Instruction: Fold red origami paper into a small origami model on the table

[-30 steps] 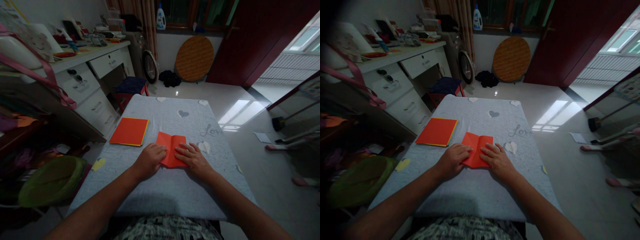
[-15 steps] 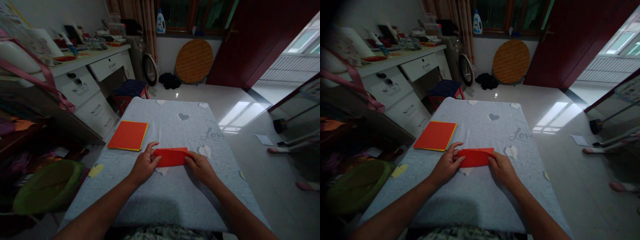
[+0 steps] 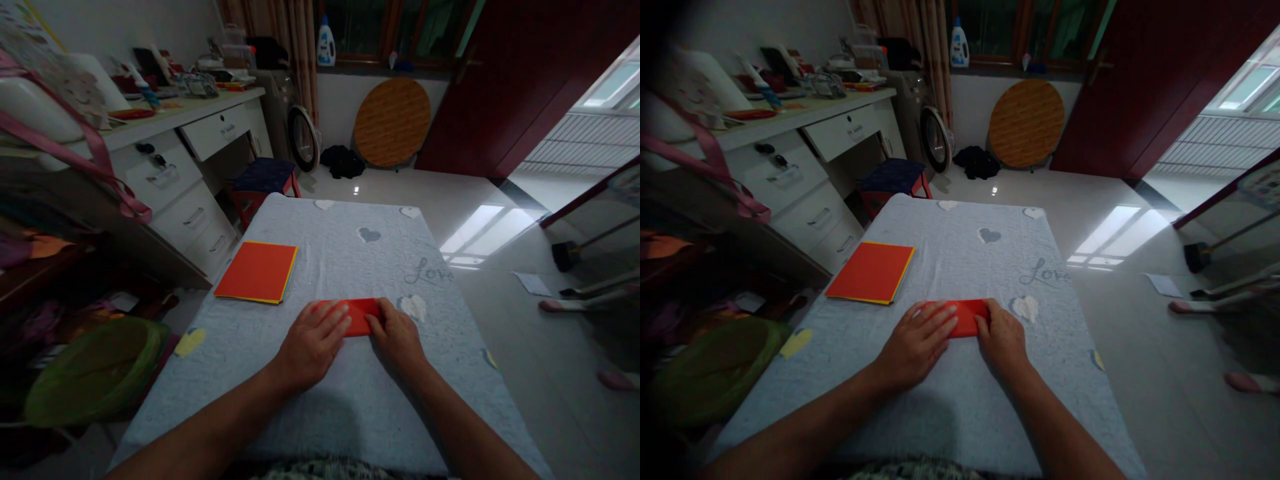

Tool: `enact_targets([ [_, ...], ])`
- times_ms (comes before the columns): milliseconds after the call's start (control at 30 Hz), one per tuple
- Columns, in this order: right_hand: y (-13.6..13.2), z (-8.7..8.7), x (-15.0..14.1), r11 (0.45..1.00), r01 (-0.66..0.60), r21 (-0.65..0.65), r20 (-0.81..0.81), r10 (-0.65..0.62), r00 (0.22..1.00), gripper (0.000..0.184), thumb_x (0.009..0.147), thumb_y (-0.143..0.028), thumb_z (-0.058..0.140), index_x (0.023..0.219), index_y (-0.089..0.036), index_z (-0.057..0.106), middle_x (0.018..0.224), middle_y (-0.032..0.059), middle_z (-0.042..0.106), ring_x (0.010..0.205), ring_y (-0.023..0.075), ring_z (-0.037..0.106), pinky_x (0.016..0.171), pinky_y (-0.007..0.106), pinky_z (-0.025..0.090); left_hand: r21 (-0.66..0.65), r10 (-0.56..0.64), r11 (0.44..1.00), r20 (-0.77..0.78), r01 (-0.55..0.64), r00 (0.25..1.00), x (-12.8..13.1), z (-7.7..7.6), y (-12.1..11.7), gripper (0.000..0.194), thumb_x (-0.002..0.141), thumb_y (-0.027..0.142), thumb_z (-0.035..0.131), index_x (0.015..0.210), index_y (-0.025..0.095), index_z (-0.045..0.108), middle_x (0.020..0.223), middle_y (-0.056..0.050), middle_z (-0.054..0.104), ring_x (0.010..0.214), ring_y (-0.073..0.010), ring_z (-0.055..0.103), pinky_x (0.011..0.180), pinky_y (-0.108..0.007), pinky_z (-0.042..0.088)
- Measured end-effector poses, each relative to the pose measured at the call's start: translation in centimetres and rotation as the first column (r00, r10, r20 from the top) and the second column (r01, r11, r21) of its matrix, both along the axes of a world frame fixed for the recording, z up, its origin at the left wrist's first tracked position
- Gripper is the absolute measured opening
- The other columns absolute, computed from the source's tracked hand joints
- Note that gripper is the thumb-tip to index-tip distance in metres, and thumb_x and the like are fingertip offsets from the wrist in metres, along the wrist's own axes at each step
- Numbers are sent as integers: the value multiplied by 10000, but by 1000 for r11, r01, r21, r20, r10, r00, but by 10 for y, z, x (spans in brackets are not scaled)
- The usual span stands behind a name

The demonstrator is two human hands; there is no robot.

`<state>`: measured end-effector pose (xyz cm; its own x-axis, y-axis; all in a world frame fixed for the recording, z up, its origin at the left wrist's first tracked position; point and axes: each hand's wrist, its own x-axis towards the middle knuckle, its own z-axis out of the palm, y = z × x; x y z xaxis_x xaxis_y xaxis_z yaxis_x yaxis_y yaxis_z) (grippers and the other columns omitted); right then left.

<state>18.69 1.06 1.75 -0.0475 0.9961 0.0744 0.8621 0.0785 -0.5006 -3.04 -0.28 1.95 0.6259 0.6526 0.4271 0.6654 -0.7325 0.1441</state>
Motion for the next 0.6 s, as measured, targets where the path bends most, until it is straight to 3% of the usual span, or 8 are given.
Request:
enact_targets([
  [67, 1, -1, -1, 1000, 14, -11, -23, -14, 1000, 213, 887, -282, 481, 1056, -191, 574, 831, 67, 718, 712, 226, 663, 642, 306, 417, -84, -154, 985, -51, 149, 987, 3, -4, -2, 379, 981, 245, 494, 1347, 171, 558, 1379, -97, 613, 1339, -252, 493, 1115, -447, 375],
  [133, 1, -2, -1, 999, 34, -30, -68, -36, 997, 274, 882, -296, 478, 1125, -185, 542, 861, 68, 729, 722, 232, 675, 655, 312, 429, -167, -218, 965, -83, 202, 972, 5, -7, -2, 429, 982, 297, 505, 1389, 162, 518, 1420, -106, 581, 1368, -255, 473, 1118, -440, 380],
  [367, 2, 0, 1, 996, 76, -55, -282, -88, 955, 430, 828, -352, 513, 1217, -182, 442, 777, 25, 708, 685, 225, 662, 669, 319, 447, -343, -183, 932, -163, 118, 970, 3, -11, 0, 543, 998, 372, 463, 1503, 196, 364, 1552, -94, 424, 1441, -239, 377, 1169, -429, 323],
  [467, 0, 0, 4, 998, 61, -29, -323, -67, 944, 414, 832, -353, 507, 1200, -178, 435, 700, -12, 647, 623, 202, 621, 634, 302, 432, -334, -171, 936, -158, 110, 973, 3, -9, 0, 545, 990, 380, 480, 1489, 184, 384, 1545, -106, 433, 1432, -252, 392, 1160, -434, 335],
  [600, -1, -3, 6, 998, 54, 11, -248, -49, 968, 354, 847, -320, 471, 1168, -171, 463, 704, -9, 617, 609, 190, 589, 619, 296, 409, -291, -158, 951, -165, 105, 974, 4, -7, -2, 502, 988, 371, 492, 1436, 148, 457, 1493, -134, 497, 1387, -282, 453, 1135, -455, 365],
])
